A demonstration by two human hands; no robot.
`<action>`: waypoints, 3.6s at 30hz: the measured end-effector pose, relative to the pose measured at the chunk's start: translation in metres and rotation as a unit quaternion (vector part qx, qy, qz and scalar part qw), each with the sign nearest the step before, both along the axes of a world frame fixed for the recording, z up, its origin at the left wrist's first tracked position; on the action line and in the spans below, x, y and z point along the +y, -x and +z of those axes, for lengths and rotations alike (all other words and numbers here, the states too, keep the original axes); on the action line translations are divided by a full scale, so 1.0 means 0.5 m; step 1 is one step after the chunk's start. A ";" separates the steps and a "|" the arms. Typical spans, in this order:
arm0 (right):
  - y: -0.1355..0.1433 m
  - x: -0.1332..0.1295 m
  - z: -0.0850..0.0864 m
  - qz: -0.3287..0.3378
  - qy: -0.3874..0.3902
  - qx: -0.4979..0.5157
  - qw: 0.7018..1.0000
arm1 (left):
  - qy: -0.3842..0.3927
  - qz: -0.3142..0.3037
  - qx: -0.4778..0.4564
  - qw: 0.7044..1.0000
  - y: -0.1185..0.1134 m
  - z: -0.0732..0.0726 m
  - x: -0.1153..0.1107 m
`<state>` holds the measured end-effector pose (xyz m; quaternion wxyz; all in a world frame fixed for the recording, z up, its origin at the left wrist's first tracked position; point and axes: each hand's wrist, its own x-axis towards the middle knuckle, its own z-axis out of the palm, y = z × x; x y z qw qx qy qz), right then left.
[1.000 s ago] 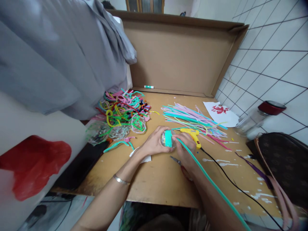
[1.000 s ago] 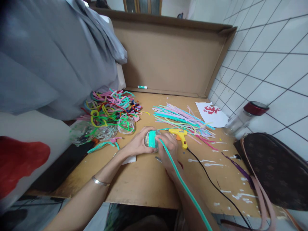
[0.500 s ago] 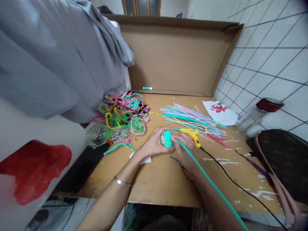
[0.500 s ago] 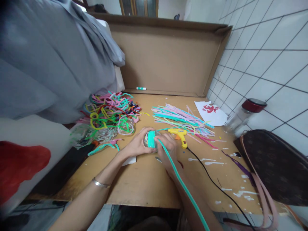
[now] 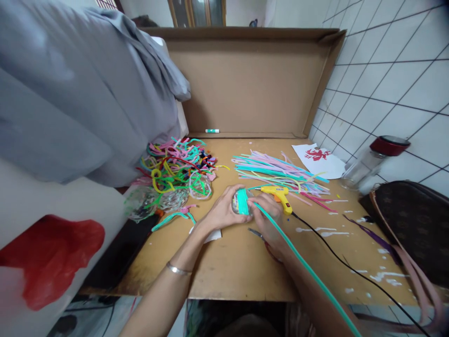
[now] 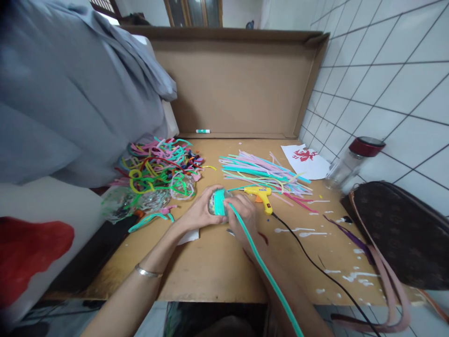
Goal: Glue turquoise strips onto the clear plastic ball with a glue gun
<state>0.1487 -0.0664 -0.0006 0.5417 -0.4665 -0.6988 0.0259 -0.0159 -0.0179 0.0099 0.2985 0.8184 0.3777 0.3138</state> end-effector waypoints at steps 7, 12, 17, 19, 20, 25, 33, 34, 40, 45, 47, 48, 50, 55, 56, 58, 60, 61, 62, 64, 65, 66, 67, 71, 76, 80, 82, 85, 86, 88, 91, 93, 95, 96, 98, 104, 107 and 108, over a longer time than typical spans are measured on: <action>-0.001 0.003 -0.004 -0.005 -0.011 -0.007 1.000 | -0.009 -0.016 -0.005 1.000 0.003 0.005 0.001; -0.001 0.007 -0.009 -0.003 -0.040 -0.017 0.999 | -0.006 -0.016 -0.023 1.000 0.001 0.012 -0.002; -0.001 0.011 -0.014 -0.007 -0.029 -0.013 0.999 | -0.025 -0.013 -0.018 0.999 0.001 0.003 0.002; -0.002 0.012 -0.016 -0.009 -0.033 -0.012 0.999 | -0.032 -0.016 -0.014 0.999 0.002 -0.003 0.005; -0.002 0.013 -0.017 -0.010 -0.037 -0.011 0.999 | -0.032 -0.018 -0.012 0.999 0.003 -0.006 0.007; -0.001 0.013 -0.015 -0.009 -0.039 -0.011 0.999 | -0.045 -0.026 -0.005 0.999 0.004 -0.014 0.010; -0.001 0.013 -0.011 -0.017 -0.059 -0.007 0.998 | -0.069 -0.027 -0.008 0.997 0.000 -0.003 0.003; -0.002 0.012 -0.010 -0.016 -0.051 -0.009 0.999 | -0.067 -0.027 -0.009 0.997 0.000 -0.002 0.002; -0.003 0.008 -0.011 -0.019 -0.030 -0.008 0.999 | -0.092 -0.058 -0.017 0.994 0.006 0.000 0.001; -0.003 0.012 -0.011 -0.018 -0.039 -0.009 0.999 | -0.095 -0.062 -0.021 0.993 0.006 0.001 0.001; -0.003 0.012 -0.011 -0.022 -0.039 -0.018 0.999 | -0.094 -0.062 -0.025 0.993 0.006 0.001 0.002; -0.003 0.012 -0.012 -0.027 -0.037 -0.022 0.999 | -0.093 -0.060 -0.027 0.994 0.005 0.000 0.003; -0.003 0.012 -0.014 -0.041 -0.037 -0.031 0.998 | -0.089 -0.052 -0.036 0.994 0.006 -0.001 0.005; -0.005 0.006 -0.017 -0.041 -0.066 -0.043 0.996 | -0.076 -0.033 -0.057 0.995 0.006 -0.004 0.012; -0.005 0.005 -0.016 -0.036 -0.072 -0.041 0.996 | -0.075 -0.029 -0.059 0.995 0.006 -0.004 0.013; -0.005 0.001 -0.013 -0.035 -0.076 -0.041 0.996 | -0.076 -0.025 -0.060 0.995 0.006 -0.005 0.014; -0.005 -0.001 -0.010 -0.040 -0.075 -0.054 0.995 | -0.078 -0.026 -0.054 0.995 0.006 -0.007 0.014; -0.005 -0.002 -0.009 -0.043 -0.079 -0.061 0.994 | -0.079 -0.027 -0.049 0.995 0.006 -0.009 0.014; -0.004 -0.001 -0.010 -0.046 -0.086 -0.066 0.993 | -0.076 -0.029 -0.040 0.996 0.005 -0.011 0.014; -0.004 0.001 -0.015 -0.052 -0.102 -0.079 0.990 | -0.076 -0.024 -0.026 0.996 0.005 -0.015 0.014; -0.005 0.003 -0.020 -0.057 -0.107 -0.088 0.989 | -0.076 -0.022 -0.019 0.997 0.004 -0.018 0.015; -0.005 0.005 -0.025 -0.062 -0.112 -0.101 0.987 | -0.077 -0.019 -0.017 0.997 0.003 -0.019 0.015; -0.006 0.008 -0.031 -0.067 -0.119 -0.115 0.984 | -0.077 -0.015 -0.015 0.997 0.001 -0.020 0.015; -0.011 0.018 -0.053 -0.076 -0.161 -0.135 0.975 | -0.080 -0.001 -0.024 0.997 -0.005 -0.017 0.012; -0.012 0.027 -0.066 -0.083 -0.148 -0.143 0.975 | -0.078 -0.002 -0.038 0.996 -0.008 -0.012 0.009; -0.008 0.029 -0.066 -0.078 -0.169 -0.139 0.973 | -0.080 -0.003 -0.040 0.996 -0.006 -0.016 0.012; -0.006 0.029 -0.064 -0.074 -0.169 -0.127 0.975 | -0.078 -0.005 -0.039 0.996 -0.006 -0.017 0.013; -0.003 0.025 -0.057 -0.071 -0.128 -0.101 0.984 | -0.072 0.003 -0.042 0.997 -0.007 -0.015 0.012; -0.002 0.023 -0.054 -0.067 -0.113 -0.090 0.987 | -0.070 0.008 -0.046 0.996 -0.008 -0.015 0.012; -0.002 0.020 -0.049 -0.062 -0.091 -0.070 0.991 | -0.067 0.020 -0.055 0.996 -0.009 -0.015 0.011; -0.002 0.016 -0.044 -0.057 -0.073 -0.058 0.994 | -0.050 0.039 -0.062 0.996 -0.008 -0.017 0.013; -0.003 0.015 -0.043 -0.054 -0.065 -0.063 0.994 | -0.034 0.050 -0.069 0.996 -0.007 -0.020 0.015; -0.003 0.012 -0.043 -0.055 -0.062 -0.072 0.994 | -0.018 0.055 -0.075 0.995 -0.007 -0.021 0.016; -0.004 0.010 -0.043 -0.057 -0.062 -0.078 0.993 | -0.011 0.057 -0.078 0.995 -0.007 -0.020 0.016; -0.005 0.005 -0.041 -0.054 -0.061 -0.092 0.992 | 0.007 0.063 -0.083 0.994 -0.009 -0.019 0.014; -0.009 -0.010 -0.041 -0.031 -0.045 -0.101 0.993 | 0.094 0.077 -0.107 0.987 -0.012 -0.018 0.014; -0.005 -0.010 -0.040 -0.036 -0.033 -0.089 0.995 | 0.109 0.078 -0.117 0.984 -0.010 -0.023 0.019; -0.002 -0.009 -0.039 -0.038 -0.032 -0.079 0.996 | 0.113 0.078 -0.122 0.983 -0.010 -0.024 0.020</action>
